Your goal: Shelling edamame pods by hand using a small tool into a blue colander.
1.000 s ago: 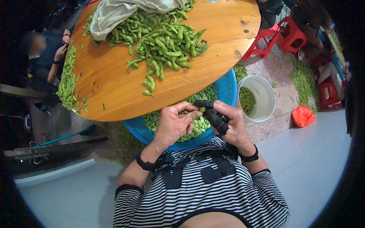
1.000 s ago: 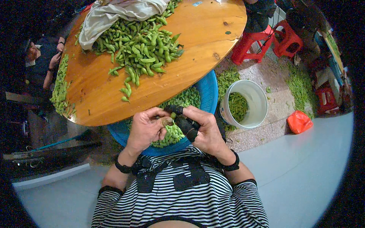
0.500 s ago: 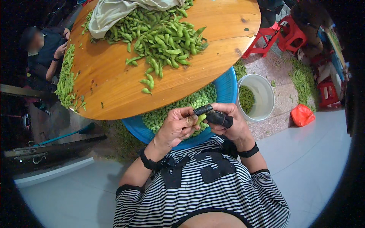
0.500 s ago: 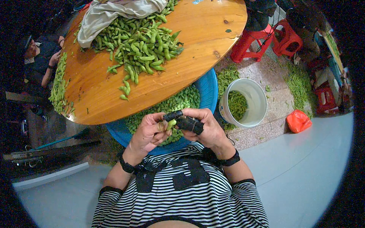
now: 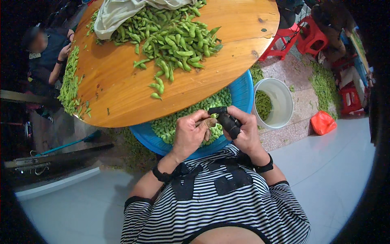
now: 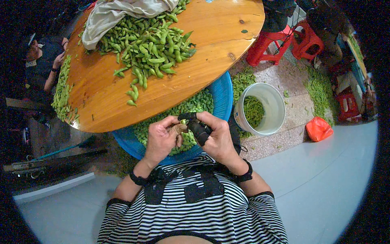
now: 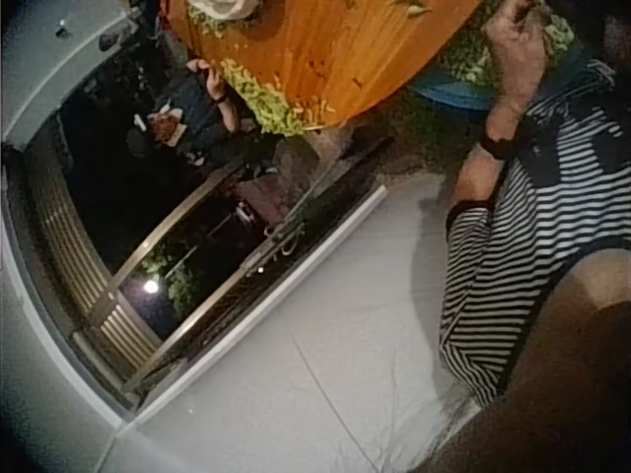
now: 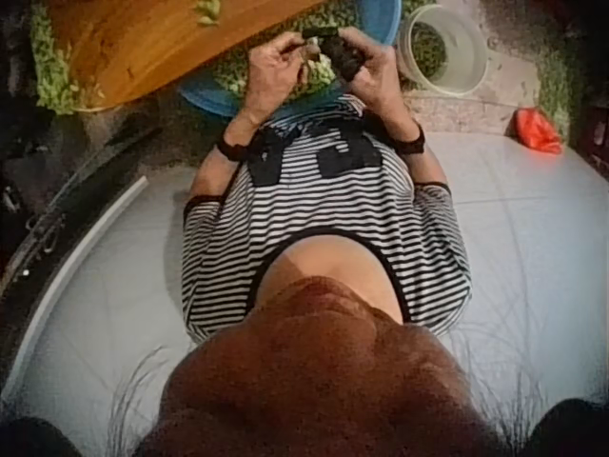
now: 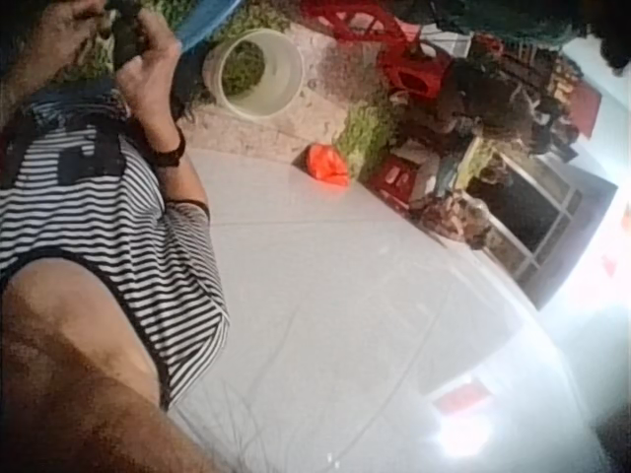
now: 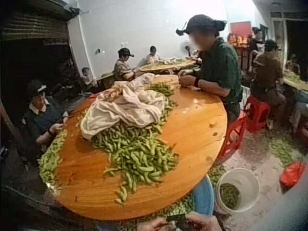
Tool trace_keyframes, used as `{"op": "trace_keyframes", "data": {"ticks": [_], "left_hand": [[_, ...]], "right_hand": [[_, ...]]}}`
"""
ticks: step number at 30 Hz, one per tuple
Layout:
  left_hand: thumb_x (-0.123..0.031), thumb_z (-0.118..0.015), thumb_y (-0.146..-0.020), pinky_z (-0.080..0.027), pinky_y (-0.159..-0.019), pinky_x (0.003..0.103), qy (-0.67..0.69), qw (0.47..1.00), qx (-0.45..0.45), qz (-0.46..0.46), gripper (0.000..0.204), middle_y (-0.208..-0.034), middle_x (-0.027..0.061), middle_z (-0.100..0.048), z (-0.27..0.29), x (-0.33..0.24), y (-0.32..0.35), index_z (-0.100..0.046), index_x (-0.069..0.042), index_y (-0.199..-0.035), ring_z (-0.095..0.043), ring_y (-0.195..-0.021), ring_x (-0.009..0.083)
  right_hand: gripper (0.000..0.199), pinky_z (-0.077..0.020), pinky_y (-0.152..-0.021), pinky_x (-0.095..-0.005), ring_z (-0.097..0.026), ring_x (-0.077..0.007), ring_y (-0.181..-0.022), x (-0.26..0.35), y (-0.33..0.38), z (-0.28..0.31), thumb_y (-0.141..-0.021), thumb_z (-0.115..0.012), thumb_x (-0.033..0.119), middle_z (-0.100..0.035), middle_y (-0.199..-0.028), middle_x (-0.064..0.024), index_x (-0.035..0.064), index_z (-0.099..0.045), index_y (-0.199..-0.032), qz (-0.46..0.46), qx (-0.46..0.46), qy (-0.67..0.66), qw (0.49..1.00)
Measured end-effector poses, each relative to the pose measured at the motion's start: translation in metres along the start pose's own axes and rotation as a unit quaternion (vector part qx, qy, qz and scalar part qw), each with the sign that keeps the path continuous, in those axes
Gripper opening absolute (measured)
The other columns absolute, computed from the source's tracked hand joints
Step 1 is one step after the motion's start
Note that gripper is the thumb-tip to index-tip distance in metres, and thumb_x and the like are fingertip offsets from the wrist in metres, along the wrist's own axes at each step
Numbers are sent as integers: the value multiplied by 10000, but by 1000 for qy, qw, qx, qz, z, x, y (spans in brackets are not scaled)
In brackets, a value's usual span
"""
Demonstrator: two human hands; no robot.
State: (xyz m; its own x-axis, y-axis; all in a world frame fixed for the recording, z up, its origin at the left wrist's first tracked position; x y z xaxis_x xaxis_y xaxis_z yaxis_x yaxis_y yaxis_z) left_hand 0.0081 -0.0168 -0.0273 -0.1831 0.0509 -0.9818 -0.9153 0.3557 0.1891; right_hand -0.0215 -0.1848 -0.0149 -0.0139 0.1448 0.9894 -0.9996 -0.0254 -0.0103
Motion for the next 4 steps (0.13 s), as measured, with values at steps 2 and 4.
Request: {"op": "trace_keyframes", "data": {"ticks": [2, 4], "left_hand": [[-108, -629, -918, -368, -428, 203, 11, 998, 22, 52, 145, -667, 10, -602, 5, -4, -2, -628, 7, -830, -495, -484, 41], [-113, -610, -931, -369, -420, 199, -26, 993, 43, 103, 139, -670, 29, -626, 11, -14, -5, -655, 6, -873, -534, -480, 64]], "right_hand": [[225, -450, -639, -294, -574, -228, -706, -7, 0, 1, -790, -631, 25, -617, -826, -98, -8, -625, -1012, -54, 16, -36, 998], [210, -448, -625, -280, -570, -225, -677, -20, 0, 2, -813, -633, 50, -634, -831, -79, 8, -638, -1019, -109, 38, -76, 990]]}}
Point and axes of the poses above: each hand's wrist, its own y-axis away from the middle knuckle, its own z-axis out of the back of the hand, x = y × z, the point moved 1 cm from there along -y, towards the middle knuckle
